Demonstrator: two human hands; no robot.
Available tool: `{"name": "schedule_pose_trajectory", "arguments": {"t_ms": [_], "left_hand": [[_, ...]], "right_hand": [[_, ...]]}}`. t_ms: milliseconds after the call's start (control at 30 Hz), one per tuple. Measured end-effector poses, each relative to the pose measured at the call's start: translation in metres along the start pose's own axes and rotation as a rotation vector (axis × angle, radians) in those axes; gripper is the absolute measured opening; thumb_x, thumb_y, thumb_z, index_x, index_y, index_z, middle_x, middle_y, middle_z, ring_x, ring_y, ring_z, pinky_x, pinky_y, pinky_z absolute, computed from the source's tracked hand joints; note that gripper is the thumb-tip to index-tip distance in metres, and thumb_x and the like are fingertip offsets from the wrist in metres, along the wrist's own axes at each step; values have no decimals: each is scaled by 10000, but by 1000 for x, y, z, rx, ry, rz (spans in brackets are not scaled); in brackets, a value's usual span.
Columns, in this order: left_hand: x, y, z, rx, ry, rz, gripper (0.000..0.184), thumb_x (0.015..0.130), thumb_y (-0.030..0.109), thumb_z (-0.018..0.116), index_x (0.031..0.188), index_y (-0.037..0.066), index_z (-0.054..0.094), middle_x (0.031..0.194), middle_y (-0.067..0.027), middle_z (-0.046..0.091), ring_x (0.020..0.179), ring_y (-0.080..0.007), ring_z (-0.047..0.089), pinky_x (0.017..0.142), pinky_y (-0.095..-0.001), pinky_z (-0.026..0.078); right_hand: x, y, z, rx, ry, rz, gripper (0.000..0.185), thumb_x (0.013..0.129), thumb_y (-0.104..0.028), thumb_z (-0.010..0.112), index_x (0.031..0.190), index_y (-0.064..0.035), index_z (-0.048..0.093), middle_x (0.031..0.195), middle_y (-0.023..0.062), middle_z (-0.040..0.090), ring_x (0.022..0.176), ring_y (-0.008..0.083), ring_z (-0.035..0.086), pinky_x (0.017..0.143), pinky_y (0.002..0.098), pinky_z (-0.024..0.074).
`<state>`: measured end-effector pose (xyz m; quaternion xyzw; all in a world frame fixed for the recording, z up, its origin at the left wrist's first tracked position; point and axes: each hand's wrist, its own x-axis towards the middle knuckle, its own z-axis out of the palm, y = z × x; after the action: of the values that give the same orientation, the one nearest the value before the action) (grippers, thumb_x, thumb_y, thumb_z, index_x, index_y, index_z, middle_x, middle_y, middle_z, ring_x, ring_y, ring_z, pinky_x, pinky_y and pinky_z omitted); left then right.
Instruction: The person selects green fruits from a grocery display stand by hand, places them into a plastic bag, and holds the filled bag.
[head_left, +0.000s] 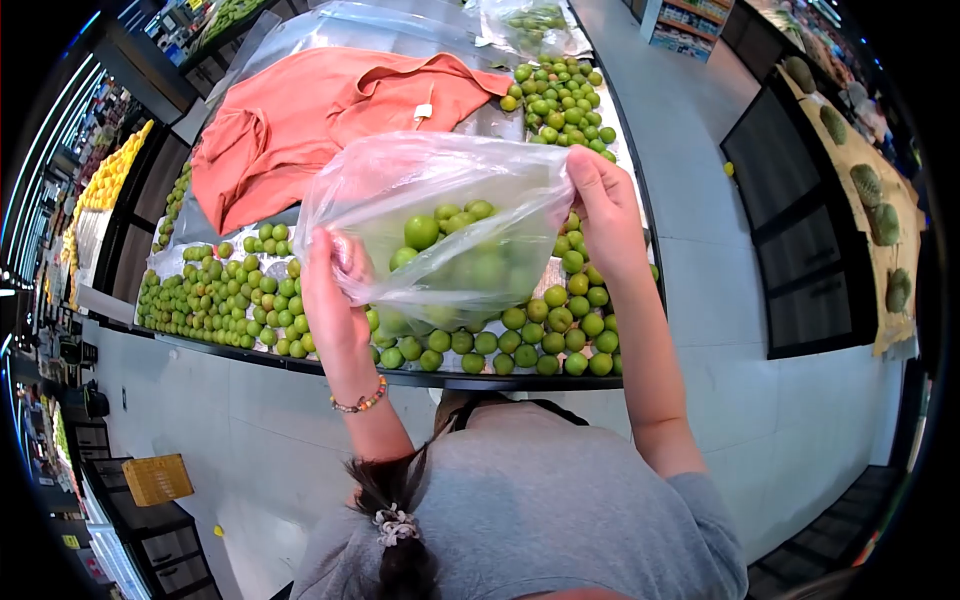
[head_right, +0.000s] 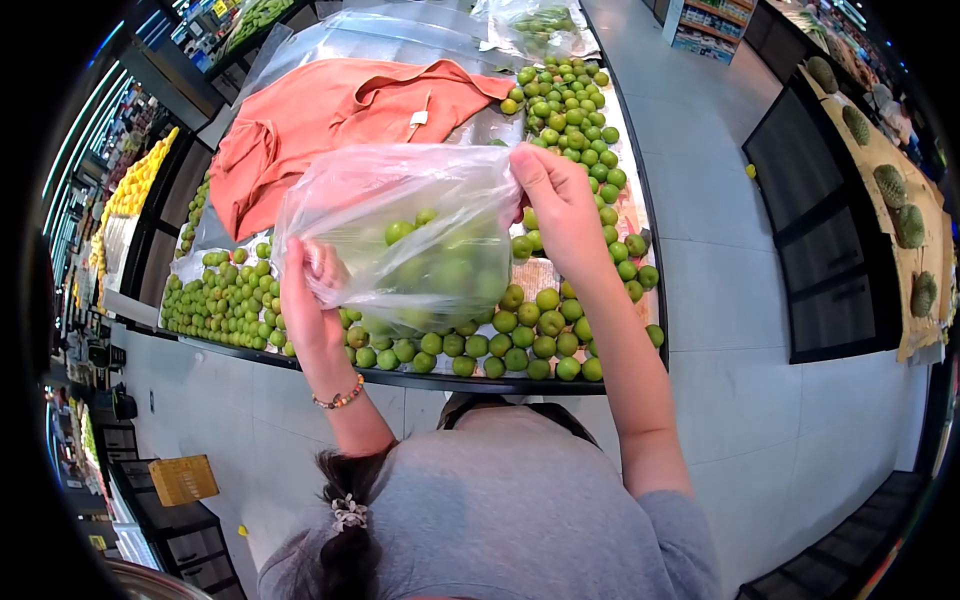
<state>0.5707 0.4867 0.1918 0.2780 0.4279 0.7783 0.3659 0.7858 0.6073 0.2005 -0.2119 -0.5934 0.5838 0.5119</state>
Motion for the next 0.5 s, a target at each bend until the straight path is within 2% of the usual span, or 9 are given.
{"name": "schedule_pose_trajectory", "arguments": {"t_ms": [33, 133, 267, 300, 400, 433, 500], "left_hand": [[-1, -1, -3, 61, 1, 26, 356, 944, 307, 437, 658, 101, 387, 580, 24, 326, 499, -59, 286, 452, -214, 207], [-8, -7, -2, 206, -22, 40, 377, 947, 319, 413, 640, 102, 397, 571, 21, 368, 488, -53, 300, 429, -206, 202], [-20, -4, 3, 359, -126, -48, 398, 953, 335, 390, 630, 104, 398, 546, 28, 381, 461, -42, 301, 401, -202, 194], [-26, -4, 5, 361, -157, -70, 398, 954, 332, 393, 630, 101, 401, 550, 26, 387, 463, -41, 307, 401, -205, 204], [-48, -9, 20, 190, -289, -152, 388, 955, 306, 411, 653, 66, 451, 573, 13, 431, 493, -55, 374, 427, -208, 279], [-56, -6, 20, 206, -434, -240, 369, 954, 289, 421, 678, 51, 473, 596, 8, 449, 522, -66, 407, 457, -214, 320], [-62, -9, 14, 176, -737, -395, 337, 952, 267, 431, 723, 30, 503, 641, -7, 483, 575, -87, 461, 512, -227, 380]], "right_hand": [[2, 1, 1, 62, 10, -25, 304, 952, -279, 438, 802, -43, 559, 697, -12, 562, 598, 48, 496, 547, 192, 381], [3, -4, 6, 461, 73, 66, 289, 958, -274, 419, 997, -20, 551, 892, 34, 610, 771, 79, 551, 716, 234, 447], [3, -13, 16, 591, 232, 39, 276, 968, -287, 387, 831, -73, 495, 693, -23, 448, 624, 75, 410, 589, 253, 359], [3, -18, 22, 613, 356, 95, 307, 974, -297, 362, 746, -102, 424, 632, -36, 322, 553, 83, 299, 525, 260, 285], [-3, -1, -1, 785, 117, -79, 274, 955, -283, 421, 759, -97, 468, 634, -35, 406, 544, 86, 340, 516, 240, 313], [-10, -13, 4, 801, 218, -9, 308, 966, -279, 383, 702, -119, 395, 593, -32, 291, 519, 98, 255, 500, 260, 282], [-27, -21, 0, 867, 252, -87, 302, 972, -280, 363, 720, -119, 405, 589, -33, 307, 527, 91, 279, 506, 252, 294]]}}
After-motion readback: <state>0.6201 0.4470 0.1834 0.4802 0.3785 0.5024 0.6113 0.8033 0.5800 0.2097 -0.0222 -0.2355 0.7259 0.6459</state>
